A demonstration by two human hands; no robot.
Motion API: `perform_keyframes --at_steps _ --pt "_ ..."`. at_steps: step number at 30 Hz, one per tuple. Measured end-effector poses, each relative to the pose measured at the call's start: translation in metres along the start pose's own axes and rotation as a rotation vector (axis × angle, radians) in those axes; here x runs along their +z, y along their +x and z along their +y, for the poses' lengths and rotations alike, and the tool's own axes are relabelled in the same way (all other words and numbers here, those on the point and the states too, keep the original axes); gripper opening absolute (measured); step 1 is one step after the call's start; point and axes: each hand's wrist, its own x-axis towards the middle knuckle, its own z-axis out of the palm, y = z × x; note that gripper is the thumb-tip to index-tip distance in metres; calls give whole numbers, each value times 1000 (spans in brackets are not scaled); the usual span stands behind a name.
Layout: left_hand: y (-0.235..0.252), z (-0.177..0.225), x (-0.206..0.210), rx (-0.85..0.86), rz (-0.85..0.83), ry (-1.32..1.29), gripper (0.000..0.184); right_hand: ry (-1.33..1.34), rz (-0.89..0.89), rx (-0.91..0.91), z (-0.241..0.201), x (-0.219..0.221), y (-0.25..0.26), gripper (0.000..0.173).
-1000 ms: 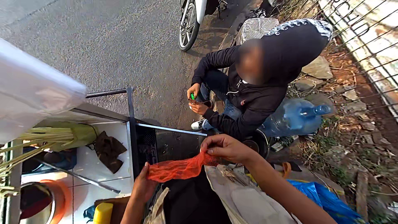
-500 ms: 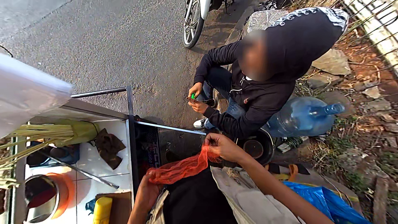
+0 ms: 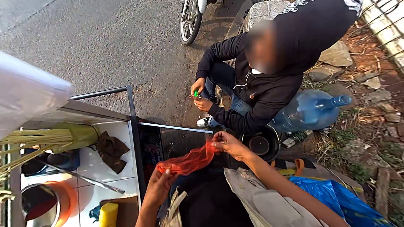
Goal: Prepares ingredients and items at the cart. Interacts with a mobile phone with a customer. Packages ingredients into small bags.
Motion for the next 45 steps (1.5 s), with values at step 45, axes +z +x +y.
perform_keyframes --at_steps 45 --pt "-16 3 -11 159 217 67 23 -72 -153 -812 0 2 0 30"
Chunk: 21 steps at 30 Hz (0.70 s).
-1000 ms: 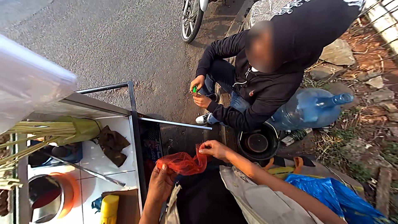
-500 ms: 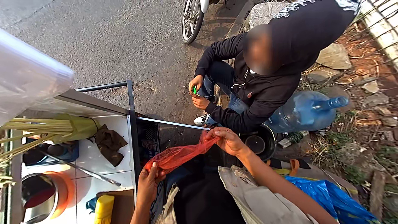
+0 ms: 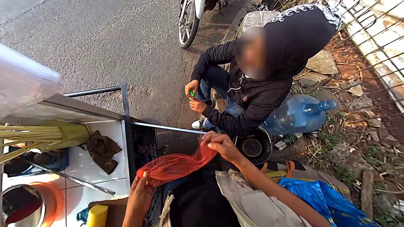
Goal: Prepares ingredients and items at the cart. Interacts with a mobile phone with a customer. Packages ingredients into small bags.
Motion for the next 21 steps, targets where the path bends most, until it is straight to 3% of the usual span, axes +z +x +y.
perform_keyframes --at_steps 4,9,14,16,21 --pt "-3 6 -10 -35 -155 -116 17 251 89 4 -10 2 8 31" --pt "-10 13 -3 34 -201 -67 18 483 208 371 -24 6 14 46" --pt "-14 18 -1 63 -289 -41 17 817 -41 547 -9 -4 1 42" --pt "-17 22 2 58 -343 -6 17 1005 -111 544 2 -1 -4 25" --pt "-27 30 19 62 -408 57 21 1009 -322 492 6 16 -7 22"
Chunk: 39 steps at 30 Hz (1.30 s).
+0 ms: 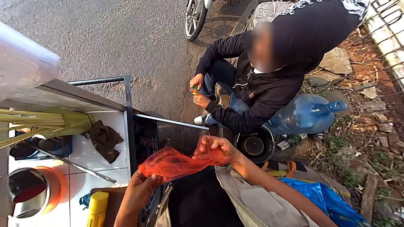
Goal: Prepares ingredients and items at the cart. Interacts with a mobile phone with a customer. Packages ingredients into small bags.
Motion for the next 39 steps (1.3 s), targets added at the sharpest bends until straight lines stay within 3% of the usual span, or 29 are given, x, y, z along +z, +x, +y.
perform_keyframes --at_steps 2,5,7,9,12,14,18,21,22,24,28,30,33,36,39 --pt "0 2 2 9 -5 20 24 77 -14 33 4 6 1 31" --pt "-1 4 2 -3 24 36 23 162 23 57 6 14 1 71" --pt "-2 5 2 -7 37 60 19 185 20 54 0 21 0 81" --pt "-2 4 3 0 31 88 21 228 -30 49 -4 28 -2 75" --pt "0 2 8 17 37 169 22 125 -151 90 -2 32 -3 47" --pt "1 0 13 17 48 212 20 -90 -106 86 3 35 -2 22" --pt "6 -6 15 27 -15 223 20 -167 -55 122 19 31 5 2" --pt "9 -9 17 12 -15 234 21 -166 78 190 22 42 -6 49" --pt "10 -9 19 3 -1 239 22 -203 182 216 15 60 -10 56" --pt "11 -7 23 -6 2 264 22 -198 169 204 15 57 -10 64" --pt "16 -6 21 -14 -42 273 24 -319 -17 111 17 43 4 37" --pt "18 -6 17 -32 -91 276 24 -380 14 124 19 47 7 39" --pt "21 -4 20 -66 -121 299 26 -346 99 144 24 53 9 13" --pt "21 -3 21 -87 -115 344 28 -235 292 156 20 68 -4 23" --pt "22 -2 19 -81 -88 393 29 -232 378 132 22 65 -8 19"
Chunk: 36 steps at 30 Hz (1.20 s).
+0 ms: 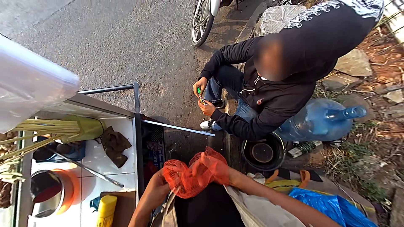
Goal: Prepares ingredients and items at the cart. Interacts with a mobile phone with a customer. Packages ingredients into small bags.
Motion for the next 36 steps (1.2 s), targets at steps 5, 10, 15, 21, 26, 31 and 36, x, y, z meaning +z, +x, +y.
perform_keyframes --at_steps 5,10,15,21,26,31,36 --pt "1 -1 -1 -4 77 113 22 -316 -300 -160 0 -3 31 31" --pt "0 -1 4 -35 167 207 14 -361 -321 -181 4 2 39 28" --pt "4 -10 3 -54 129 248 17 -405 -254 -126 11 1 44 19" --pt "5 -12 -2 -47 177 237 22 -419 -265 -107 6 7 42 19" --pt "5 -11 -3 -31 172 173 19 -438 -261 -184 5 4 44 12" --pt "9 -10 -3 -27 33 66 16 -486 -195 -216 -6 1 41 13" --pt "7 -14 -1 -110 -15 -172 17 -508 -131 -160 9 -2 39 14"
